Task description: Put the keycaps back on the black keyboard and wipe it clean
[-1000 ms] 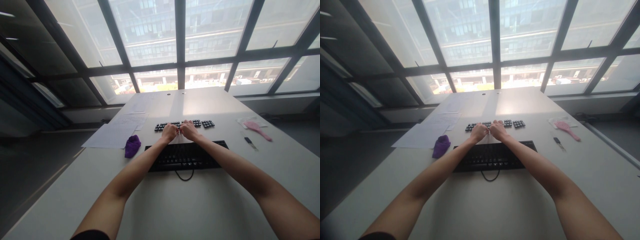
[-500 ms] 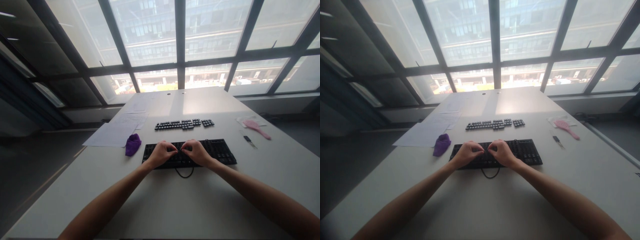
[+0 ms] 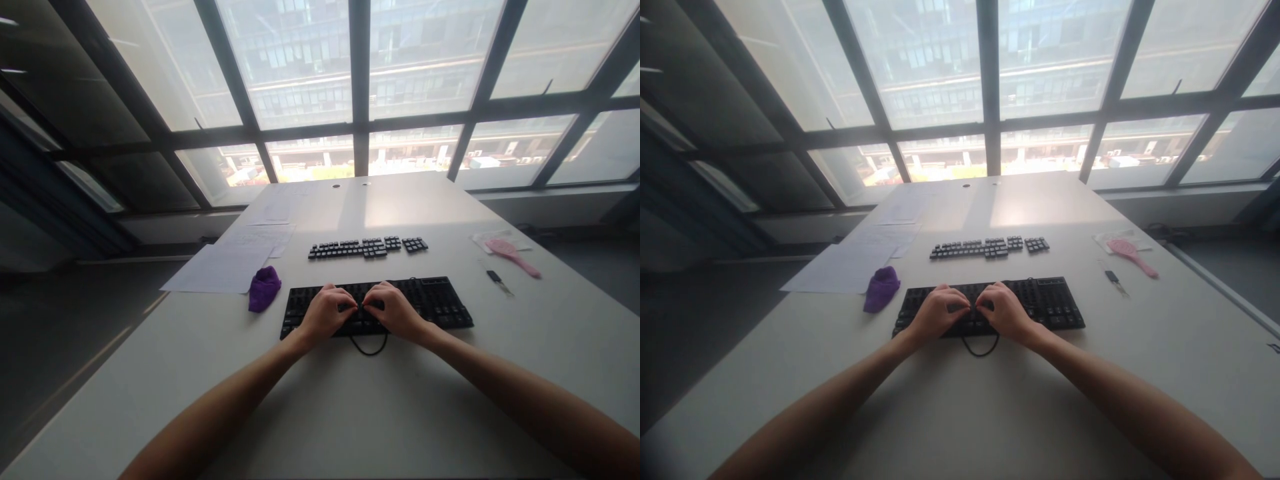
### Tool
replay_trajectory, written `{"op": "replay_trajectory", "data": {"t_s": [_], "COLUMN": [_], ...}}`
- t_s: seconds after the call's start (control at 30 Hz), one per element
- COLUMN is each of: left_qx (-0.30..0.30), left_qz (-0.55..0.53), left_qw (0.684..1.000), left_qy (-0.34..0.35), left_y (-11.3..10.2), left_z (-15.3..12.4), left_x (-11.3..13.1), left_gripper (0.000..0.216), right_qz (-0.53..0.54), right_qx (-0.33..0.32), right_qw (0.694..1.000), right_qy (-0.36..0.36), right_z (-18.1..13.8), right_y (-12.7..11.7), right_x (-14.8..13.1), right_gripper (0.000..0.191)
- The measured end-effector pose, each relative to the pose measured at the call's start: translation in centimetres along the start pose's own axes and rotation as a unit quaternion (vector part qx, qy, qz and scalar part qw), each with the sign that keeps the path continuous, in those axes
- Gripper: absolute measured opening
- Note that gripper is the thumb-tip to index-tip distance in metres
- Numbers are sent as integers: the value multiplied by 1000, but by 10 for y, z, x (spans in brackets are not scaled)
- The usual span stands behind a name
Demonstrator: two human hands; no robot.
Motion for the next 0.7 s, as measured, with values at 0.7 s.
{"op": "replay_trajectory", "data": {"t_s": [0.7], "left_qx": [-18], "left_qz": [73], "left_qw": [995], "left_qy": [68], "left_y": [4], "left_z": [-8], "left_x": [14], "left_gripper": [14], "right_qz": [-58], "right_qx": [-15], "right_qw": [996], "right_qy": [-60], "right_z": [-8], "right_y": [5], "right_x": [-9], "right_gripper": [9]}}
Point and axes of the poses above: each hand's wrist, its own z-axis towards the middle knuckle, its own y-axis out of the palm, x = y × z, the point moved 6 cm from there along z, towards the middle knuckle, and after that the axes turned 12 degrees about y, right-handed, at the moved point
